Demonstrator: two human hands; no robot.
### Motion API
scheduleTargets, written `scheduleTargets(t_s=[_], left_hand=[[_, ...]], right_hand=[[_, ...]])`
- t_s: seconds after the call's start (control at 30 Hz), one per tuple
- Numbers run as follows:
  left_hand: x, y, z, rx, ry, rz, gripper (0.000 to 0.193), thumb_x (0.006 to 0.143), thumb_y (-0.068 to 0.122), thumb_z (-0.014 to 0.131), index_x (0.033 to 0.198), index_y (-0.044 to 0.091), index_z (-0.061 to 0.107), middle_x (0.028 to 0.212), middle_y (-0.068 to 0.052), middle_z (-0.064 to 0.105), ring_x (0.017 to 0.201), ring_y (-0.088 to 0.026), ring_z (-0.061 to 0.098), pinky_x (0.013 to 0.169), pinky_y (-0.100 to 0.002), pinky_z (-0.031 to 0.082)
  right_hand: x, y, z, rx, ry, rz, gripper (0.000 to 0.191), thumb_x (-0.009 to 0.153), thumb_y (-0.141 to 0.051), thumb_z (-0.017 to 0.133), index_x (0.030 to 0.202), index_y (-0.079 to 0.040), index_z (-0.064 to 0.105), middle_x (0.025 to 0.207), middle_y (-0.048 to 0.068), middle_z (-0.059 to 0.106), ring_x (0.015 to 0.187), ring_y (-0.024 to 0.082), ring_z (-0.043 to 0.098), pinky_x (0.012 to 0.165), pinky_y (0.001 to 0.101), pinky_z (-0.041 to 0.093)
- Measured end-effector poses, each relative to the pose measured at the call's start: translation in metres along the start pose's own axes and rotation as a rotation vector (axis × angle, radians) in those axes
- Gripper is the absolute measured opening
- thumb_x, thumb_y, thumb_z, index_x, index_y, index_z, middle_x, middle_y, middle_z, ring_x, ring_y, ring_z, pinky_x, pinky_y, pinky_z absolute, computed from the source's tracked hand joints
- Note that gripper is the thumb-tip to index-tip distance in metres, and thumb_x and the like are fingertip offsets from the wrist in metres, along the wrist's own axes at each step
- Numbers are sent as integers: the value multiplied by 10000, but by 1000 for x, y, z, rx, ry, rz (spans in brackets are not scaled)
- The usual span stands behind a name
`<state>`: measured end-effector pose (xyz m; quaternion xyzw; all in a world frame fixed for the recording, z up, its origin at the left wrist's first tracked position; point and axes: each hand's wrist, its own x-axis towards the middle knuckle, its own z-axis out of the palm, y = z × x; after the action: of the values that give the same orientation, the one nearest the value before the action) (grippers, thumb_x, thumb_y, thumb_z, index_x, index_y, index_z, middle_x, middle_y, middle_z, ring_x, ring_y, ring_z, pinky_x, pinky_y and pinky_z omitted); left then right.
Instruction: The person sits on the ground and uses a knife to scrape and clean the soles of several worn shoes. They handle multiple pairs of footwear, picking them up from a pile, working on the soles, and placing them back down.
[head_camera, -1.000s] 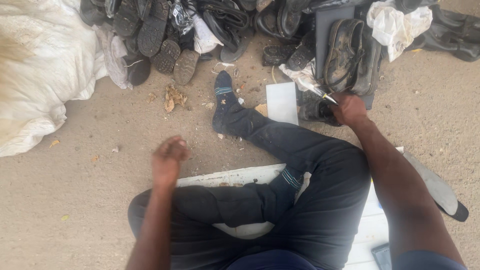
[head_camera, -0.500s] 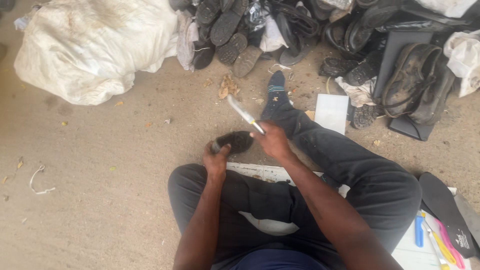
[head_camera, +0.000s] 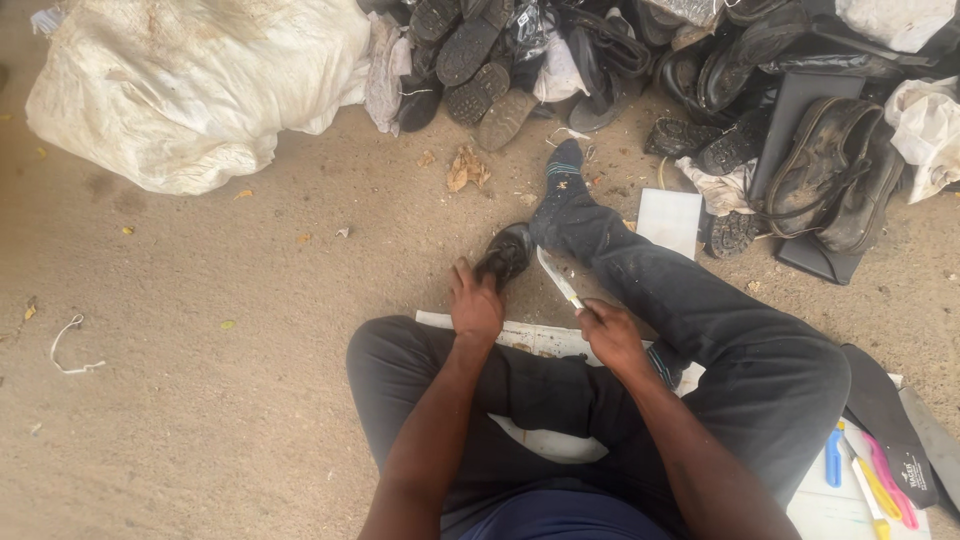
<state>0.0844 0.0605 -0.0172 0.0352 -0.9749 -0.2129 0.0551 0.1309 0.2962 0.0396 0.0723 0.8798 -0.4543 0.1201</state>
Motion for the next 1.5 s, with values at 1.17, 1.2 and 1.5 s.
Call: scheduleTargets(t_s=[1.17, 1.2, 1.5], left_hand=[[23, -4, 22, -198, 22, 104, 133, 852, 106, 709, 974, 80, 754, 1507, -241, 421, 1245, -447, 546, 922, -493, 555], [24, -5, 20, -260, 10, 62, 146, 847, 130, 729, 982, 79, 752, 1509, -230, 422, 1226, -438, 563, 921, -494, 551], [19, 1, 20, -146, 28, 146, 93, 904, 105, 712, 895, 15, 734, 1526, -237, 447, 1331, -439, 540, 915, -450, 568]], right_hand=[[46, -58, 24, -797, -241, -211, 374, 1019, -226, 463, 1332, -34, 538, 957, 209, 719, 857, 382, 730, 745, 522, 577], [37, -50, 22, -753, -228, -205, 385, 1026, -245, 458, 1338, -30, 521, 952, 215, 713, 825, 385, 729, 730, 521, 576], [56, -38, 55, -685, -146, -238, 350, 1048, -268, 471, 1284, -17, 532, 974, 240, 704, 835, 420, 723, 742, 550, 565]])
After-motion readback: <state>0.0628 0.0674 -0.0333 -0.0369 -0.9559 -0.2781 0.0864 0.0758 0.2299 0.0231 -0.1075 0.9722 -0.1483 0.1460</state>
